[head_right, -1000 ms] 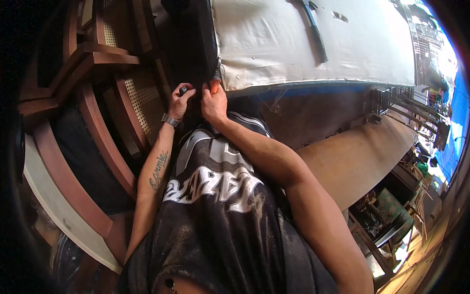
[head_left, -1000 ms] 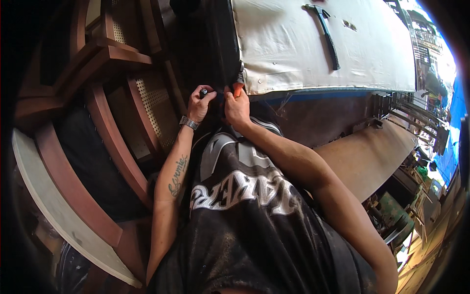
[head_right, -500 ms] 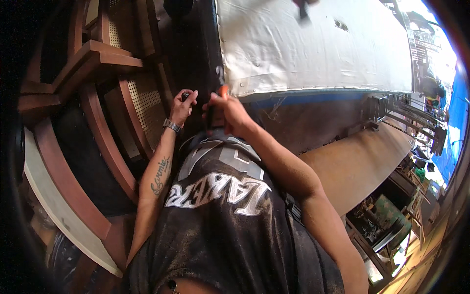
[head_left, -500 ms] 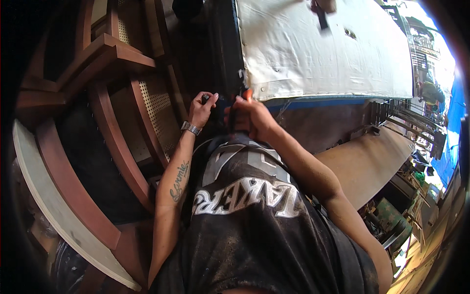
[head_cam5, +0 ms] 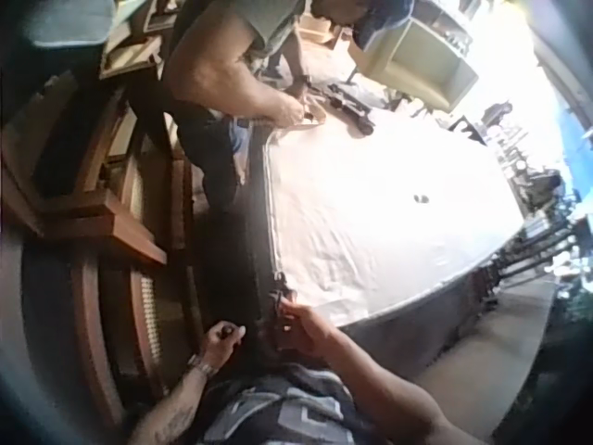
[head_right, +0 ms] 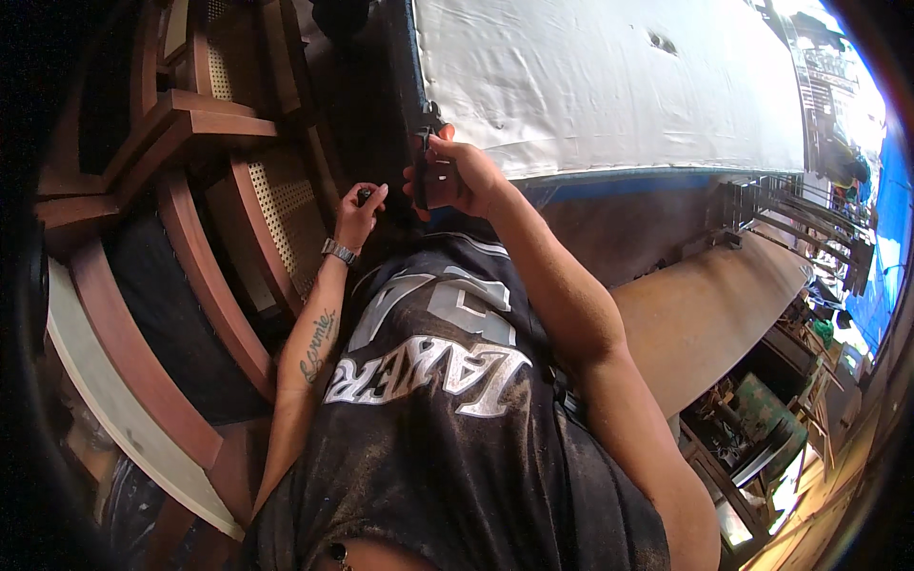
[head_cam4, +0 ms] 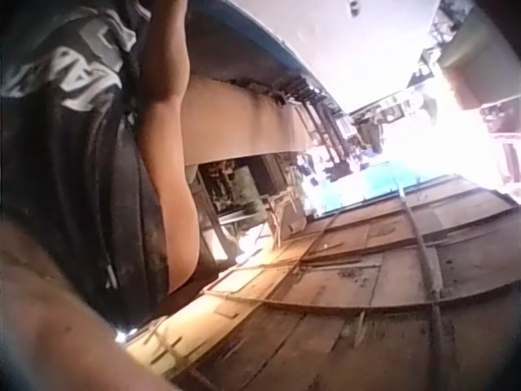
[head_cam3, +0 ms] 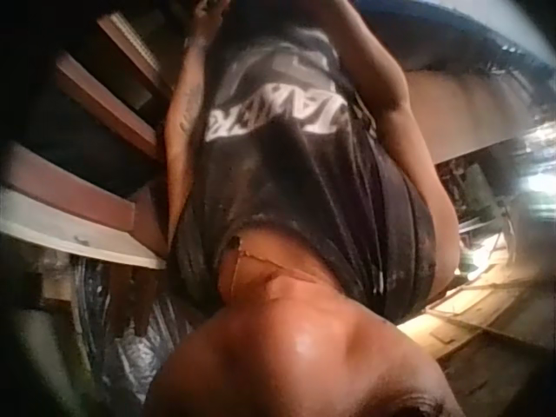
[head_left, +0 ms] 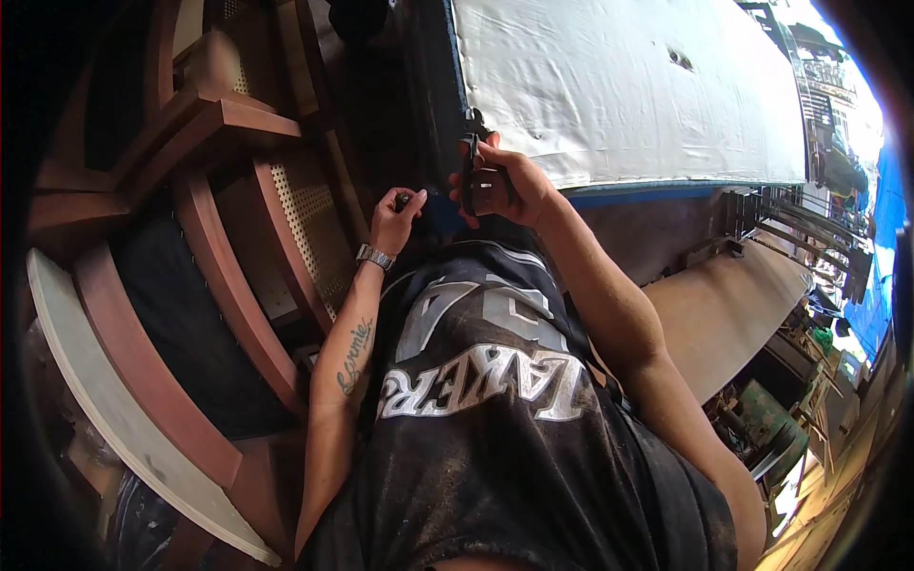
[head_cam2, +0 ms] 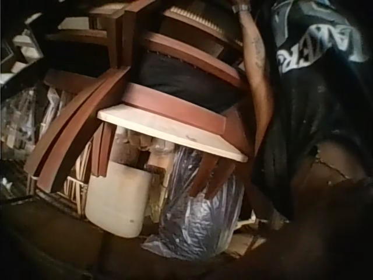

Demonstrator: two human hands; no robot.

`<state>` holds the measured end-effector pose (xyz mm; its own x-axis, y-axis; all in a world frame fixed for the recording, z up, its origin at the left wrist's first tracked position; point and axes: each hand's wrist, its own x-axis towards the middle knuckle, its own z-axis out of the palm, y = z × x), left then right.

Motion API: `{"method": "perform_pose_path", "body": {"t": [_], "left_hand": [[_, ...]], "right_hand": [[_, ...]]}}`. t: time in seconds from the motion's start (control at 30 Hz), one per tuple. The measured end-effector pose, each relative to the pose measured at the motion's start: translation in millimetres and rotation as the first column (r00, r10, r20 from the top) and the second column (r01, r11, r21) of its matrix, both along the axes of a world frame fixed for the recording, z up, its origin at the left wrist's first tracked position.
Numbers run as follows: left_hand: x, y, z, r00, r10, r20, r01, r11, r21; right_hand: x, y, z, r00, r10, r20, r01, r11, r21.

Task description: Removing old fabric and staples from a furniture piece using a screwdriver, hammer, and pliers.

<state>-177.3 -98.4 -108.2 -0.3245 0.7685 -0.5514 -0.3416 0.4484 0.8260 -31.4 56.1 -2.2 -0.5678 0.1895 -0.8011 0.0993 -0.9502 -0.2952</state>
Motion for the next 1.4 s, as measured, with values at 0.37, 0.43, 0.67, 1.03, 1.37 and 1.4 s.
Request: {"method": "perform_pose_path", "body": {"t": [0.37, 0.43, 0.67, 1.03, 1.37, 1.4], "left_hand": [[-9, -1, -5, 1.000, -0.023, 0.013, 0.024, 0.998, -0.066], [-7, -4, -8, 1.000, -0.030, 0.005, 0.031, 0.998, -0.058], [-12, -12, -9, 0.998, -0.018, -0.054, 0.017, 1.000, -0.007], [-12, 2, 4, 0.998, 0.003, -0.068, -0.003, 1.000, 0.005], [18, 77, 83, 0.466, -0.303, -0.831, 0.648, 0.757, 0.087], [18, 80, 79, 0.395, -0.318, -0.862, 0.692, 0.720, 0.052]], "right_hand": [[-29, -24, -3, 0.974, -0.092, 0.205, 0.089, 0.996, 0.027], [-48, -44, -14, 0.951, -0.167, 0.259, 0.124, 0.977, 0.173], [-68, -72, -82, 0.774, -0.487, 0.404, -0.220, 0.391, 0.894], [14, -26, 12, 0.947, -0.320, 0.035, 0.311, 0.937, 0.158], [146, 6, 30, 0.794, -0.296, 0.531, -0.159, 0.742, 0.651], [154, 1, 26, 0.792, -0.305, 0.528, -0.151, 0.741, 0.655]]}}
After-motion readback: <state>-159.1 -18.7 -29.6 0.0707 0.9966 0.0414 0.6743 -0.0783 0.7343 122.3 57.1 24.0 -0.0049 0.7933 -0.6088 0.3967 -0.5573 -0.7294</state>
